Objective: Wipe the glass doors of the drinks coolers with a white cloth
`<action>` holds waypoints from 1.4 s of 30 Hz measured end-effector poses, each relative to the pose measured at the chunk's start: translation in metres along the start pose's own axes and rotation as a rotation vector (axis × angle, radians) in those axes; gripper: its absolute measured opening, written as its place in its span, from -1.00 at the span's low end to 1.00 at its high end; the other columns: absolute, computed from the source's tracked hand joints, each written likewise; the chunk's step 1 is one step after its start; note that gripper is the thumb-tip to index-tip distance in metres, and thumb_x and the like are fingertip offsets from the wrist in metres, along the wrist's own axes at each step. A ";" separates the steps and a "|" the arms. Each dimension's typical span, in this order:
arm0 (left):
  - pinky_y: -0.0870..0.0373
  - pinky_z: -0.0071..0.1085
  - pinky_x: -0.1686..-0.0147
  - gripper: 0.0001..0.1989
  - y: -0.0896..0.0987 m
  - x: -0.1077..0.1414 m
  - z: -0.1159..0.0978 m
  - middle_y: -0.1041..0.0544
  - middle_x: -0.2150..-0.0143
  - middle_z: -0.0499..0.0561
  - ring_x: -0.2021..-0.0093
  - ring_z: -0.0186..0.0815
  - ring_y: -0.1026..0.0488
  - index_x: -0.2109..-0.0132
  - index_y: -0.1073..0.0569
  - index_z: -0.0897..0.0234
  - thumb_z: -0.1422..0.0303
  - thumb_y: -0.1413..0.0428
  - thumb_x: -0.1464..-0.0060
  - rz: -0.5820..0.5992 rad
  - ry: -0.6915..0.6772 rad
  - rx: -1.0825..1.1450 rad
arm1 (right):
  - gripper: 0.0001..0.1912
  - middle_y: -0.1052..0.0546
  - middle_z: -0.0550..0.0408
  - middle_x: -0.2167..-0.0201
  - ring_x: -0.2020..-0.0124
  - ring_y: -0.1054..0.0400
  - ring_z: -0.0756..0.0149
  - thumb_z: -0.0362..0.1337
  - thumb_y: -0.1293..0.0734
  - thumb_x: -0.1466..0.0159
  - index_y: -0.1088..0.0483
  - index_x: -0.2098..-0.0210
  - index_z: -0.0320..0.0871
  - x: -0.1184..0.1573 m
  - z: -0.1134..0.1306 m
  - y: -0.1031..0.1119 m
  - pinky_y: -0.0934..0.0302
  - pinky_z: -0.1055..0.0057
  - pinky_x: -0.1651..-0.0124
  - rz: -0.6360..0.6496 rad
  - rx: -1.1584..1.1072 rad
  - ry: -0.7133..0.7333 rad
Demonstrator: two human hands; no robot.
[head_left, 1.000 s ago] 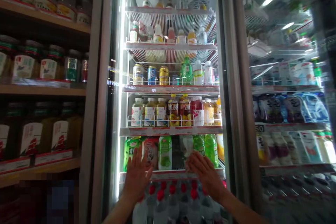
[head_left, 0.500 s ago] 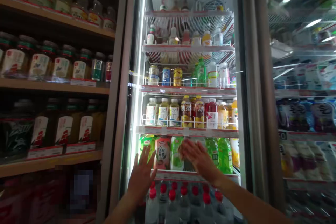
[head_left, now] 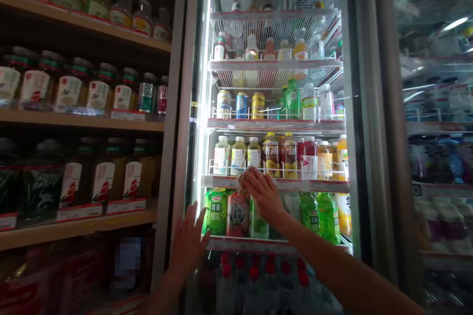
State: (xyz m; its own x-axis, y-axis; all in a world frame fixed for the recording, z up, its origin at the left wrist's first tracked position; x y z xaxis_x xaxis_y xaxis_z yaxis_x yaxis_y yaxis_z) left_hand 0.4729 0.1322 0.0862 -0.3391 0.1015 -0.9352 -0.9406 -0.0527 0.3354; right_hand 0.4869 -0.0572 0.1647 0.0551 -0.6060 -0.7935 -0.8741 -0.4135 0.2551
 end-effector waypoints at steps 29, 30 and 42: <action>-0.08 -0.02 -0.15 -0.51 0.010 -0.053 -0.021 -0.06 -0.30 0.20 -0.28 -0.08 -0.02 -0.21 -0.13 0.26 0.25 0.14 -0.14 -0.066 -0.039 0.089 | -0.57 -0.20 0.25 -0.22 -0.31 0.22 0.34 -0.37 -0.14 -0.26 -0.22 -0.11 0.00 0.023 -0.037 0.026 0.09 0.23 -0.26 0.040 0.027 0.180; -0.07 -0.02 -0.16 -0.51 0.011 -0.060 -0.031 -0.05 -0.30 0.18 -0.29 -0.09 -0.01 -0.21 -0.12 0.25 0.25 0.14 -0.14 -0.074 -0.056 0.104 | -0.57 -0.21 0.26 -0.21 -0.31 0.22 0.38 -0.38 -0.14 -0.26 -0.22 -0.10 0.02 0.027 -0.049 0.033 0.10 0.26 -0.27 0.034 0.036 0.201; 0.09 -0.03 -0.21 -0.50 0.039 -0.132 -0.137 -0.07 -0.30 0.18 -0.32 -0.09 0.10 -0.20 -0.16 0.28 0.24 0.08 -0.13 -0.229 -0.201 0.168 | -0.53 -0.24 0.16 -0.19 -0.30 0.14 0.29 -0.51 -0.07 -0.23 -0.29 -0.06 -0.05 0.120 -0.129 0.074 -0.04 0.23 -0.20 0.040 0.160 0.008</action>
Point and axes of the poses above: each hand's wrist, its own x-axis away from the middle knuckle, its own y-axis out of the back of the hand, z = x × y, the point moved 9 cm from there along -x, towards the middle knuckle
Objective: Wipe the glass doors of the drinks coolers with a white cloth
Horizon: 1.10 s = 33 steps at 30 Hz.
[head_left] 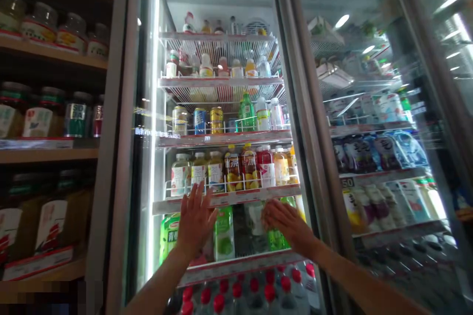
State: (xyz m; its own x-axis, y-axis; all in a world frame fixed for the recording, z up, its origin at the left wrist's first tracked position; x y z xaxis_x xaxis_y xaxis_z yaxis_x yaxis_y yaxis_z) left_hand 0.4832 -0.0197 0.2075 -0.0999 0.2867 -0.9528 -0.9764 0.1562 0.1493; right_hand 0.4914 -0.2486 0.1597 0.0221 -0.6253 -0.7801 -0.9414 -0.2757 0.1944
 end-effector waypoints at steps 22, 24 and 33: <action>0.05 -0.08 -0.23 -0.49 -0.029 0.049 -0.075 -0.15 -0.27 0.13 -0.31 -0.13 0.06 -0.17 -0.22 0.21 0.17 0.02 -0.09 0.069 -0.144 0.054 | -0.24 0.11 0.02 -0.32 -0.32 0.21 0.16 -0.56 -0.05 -0.17 0.27 -0.31 -0.06 0.050 -0.069 0.005 -0.02 0.04 -0.23 -0.154 0.005 -0.504; 0.04 -0.11 -0.23 -0.49 -0.027 0.052 -0.073 -0.17 -0.26 0.12 -0.31 -0.14 0.05 -0.17 -0.22 0.21 0.16 0.02 -0.09 0.066 -0.159 0.047 | -0.24 0.08 0.05 -0.32 -0.31 0.21 0.17 -0.59 -0.03 -0.16 0.22 -0.30 -0.05 0.064 -0.040 0.000 -0.05 0.05 -0.21 -0.084 -0.019 -0.404; 0.01 -0.13 -0.22 -0.53 -0.023 0.055 -0.070 -0.20 -0.24 0.15 -0.30 -0.13 0.02 -0.12 -0.28 0.26 0.24 -0.01 -0.06 0.038 -0.172 0.064 | -0.44 -0.08 -0.15 -0.26 -0.31 0.21 0.14 -0.52 -0.08 -0.20 -0.10 -0.20 -0.24 0.009 -0.061 0.006 -0.02 0.06 -0.21 -0.124 0.062 -0.440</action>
Point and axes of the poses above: each hand's wrist, its own x-axis away from the middle knuckle, its own y-axis out of the back of the hand, z = x × y, the point moved 9 cm from there along -x, towards the middle knuckle
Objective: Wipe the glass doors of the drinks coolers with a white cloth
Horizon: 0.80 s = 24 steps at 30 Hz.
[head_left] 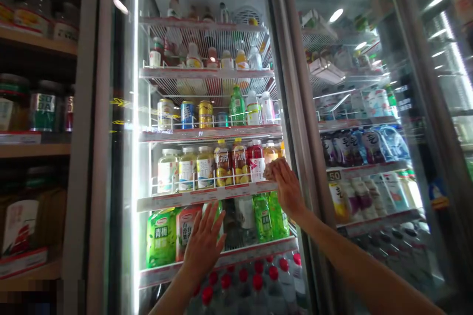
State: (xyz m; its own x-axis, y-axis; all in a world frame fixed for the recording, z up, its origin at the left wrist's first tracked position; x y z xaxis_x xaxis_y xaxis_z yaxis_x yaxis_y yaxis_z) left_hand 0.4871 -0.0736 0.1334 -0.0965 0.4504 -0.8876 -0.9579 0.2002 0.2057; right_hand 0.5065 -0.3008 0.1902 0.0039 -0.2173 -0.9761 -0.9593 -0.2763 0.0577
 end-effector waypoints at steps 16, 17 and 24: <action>0.13 -0.16 -0.25 -0.47 -0.006 0.027 -0.041 -0.18 -0.26 0.10 -0.30 -0.16 0.03 -0.16 -0.24 0.23 0.19 -0.01 -0.04 0.076 -0.092 0.014 | -0.30 -0.10 0.03 -0.27 -0.30 0.13 0.21 -0.59 -0.06 -0.14 0.01 -0.25 -0.11 0.107 0.033 -0.003 0.00 0.16 -0.21 0.151 0.028 0.093; 0.15 -0.17 -0.25 -0.48 -0.006 0.027 -0.044 -0.18 -0.26 0.09 -0.30 -0.17 0.04 -0.15 -0.25 0.22 0.18 -0.01 -0.04 0.078 -0.104 0.020 | -0.29 -0.12 0.04 -0.26 -0.30 0.13 0.23 -0.60 -0.05 -0.13 0.01 -0.25 -0.10 0.114 0.037 -0.004 0.01 0.17 -0.21 0.181 0.020 0.137; 0.18 -0.18 -0.26 -0.52 -0.005 0.011 -0.053 -0.20 -0.25 0.11 -0.31 -0.19 0.05 -0.14 -0.25 0.25 0.24 0.01 -0.06 0.082 -0.089 0.076 | -0.36 -0.08 -0.22 -0.25 -0.31 0.21 0.12 -0.53 -0.06 -0.18 0.08 -0.26 -0.30 0.065 -0.009 -0.001 -0.01 0.04 -0.19 0.047 0.081 -0.104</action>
Point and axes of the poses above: each hand's wrist, its own x-axis away from the middle knuckle, its own y-axis out of the back of the hand, z = x × y, the point moved 9 cm from there along -x, towards the middle knuckle
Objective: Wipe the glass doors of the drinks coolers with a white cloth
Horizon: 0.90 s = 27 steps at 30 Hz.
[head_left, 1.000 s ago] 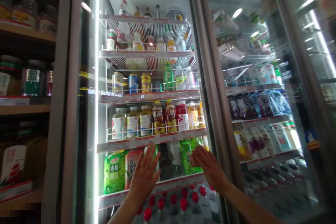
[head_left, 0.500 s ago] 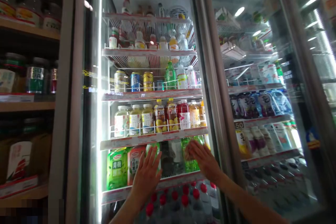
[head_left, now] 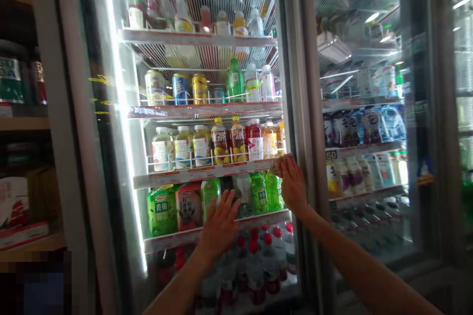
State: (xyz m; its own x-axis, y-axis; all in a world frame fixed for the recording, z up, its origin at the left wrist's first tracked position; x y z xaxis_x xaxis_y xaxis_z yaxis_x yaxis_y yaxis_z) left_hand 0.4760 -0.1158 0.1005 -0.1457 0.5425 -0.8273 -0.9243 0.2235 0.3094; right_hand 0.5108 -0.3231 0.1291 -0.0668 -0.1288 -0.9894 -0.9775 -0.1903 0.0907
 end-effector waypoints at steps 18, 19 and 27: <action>0.16 -0.10 -0.25 -0.53 -0.005 0.034 0.012 -0.15 -0.27 0.16 -0.32 -0.16 0.09 -0.15 -0.24 0.27 0.32 0.00 -0.07 0.159 0.087 0.076 | -0.50 -0.20 0.03 -0.22 -0.32 0.26 0.27 -0.46 -0.08 -0.24 -0.16 -0.17 -0.16 0.055 0.088 -0.012 0.24 0.14 -0.30 0.297 -0.130 0.336; 0.17 -0.10 -0.26 -0.54 -0.004 0.035 0.013 -0.16 -0.26 0.16 -0.32 -0.17 0.09 -0.14 -0.25 0.27 0.33 0.00 -0.07 0.151 0.084 0.074 | -0.50 -0.20 0.05 -0.21 -0.32 0.27 0.29 -0.46 -0.08 -0.24 -0.15 -0.17 -0.14 0.061 0.093 -0.012 0.25 0.13 -0.30 0.319 -0.135 0.367; 0.13 -0.07 -0.25 -0.56 0.004 0.036 0.033 -0.17 -0.26 0.17 -0.31 -0.16 0.08 -0.14 -0.25 0.29 0.37 0.03 -0.09 0.129 0.125 0.037 | -0.51 -0.15 -0.04 -0.24 -0.33 0.31 0.24 -0.46 -0.09 -0.24 -0.13 -0.18 -0.22 0.028 0.105 -0.015 0.29 0.05 -0.30 0.230 -0.165 0.271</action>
State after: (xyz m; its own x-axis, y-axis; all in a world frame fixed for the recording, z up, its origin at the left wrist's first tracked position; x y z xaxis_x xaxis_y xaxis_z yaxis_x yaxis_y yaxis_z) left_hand 0.4785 -0.0689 0.0871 -0.3069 0.4641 -0.8309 -0.8819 0.1897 0.4317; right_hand 0.5027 -0.2221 0.0882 -0.2036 -0.4344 -0.8774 -0.8964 -0.2777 0.3455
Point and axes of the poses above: each hand's wrist, its own x-axis away from the middle knuckle, its own y-axis out of the back of the hand, z = x × y, the point moved 9 cm from there along -x, towards the middle knuckle
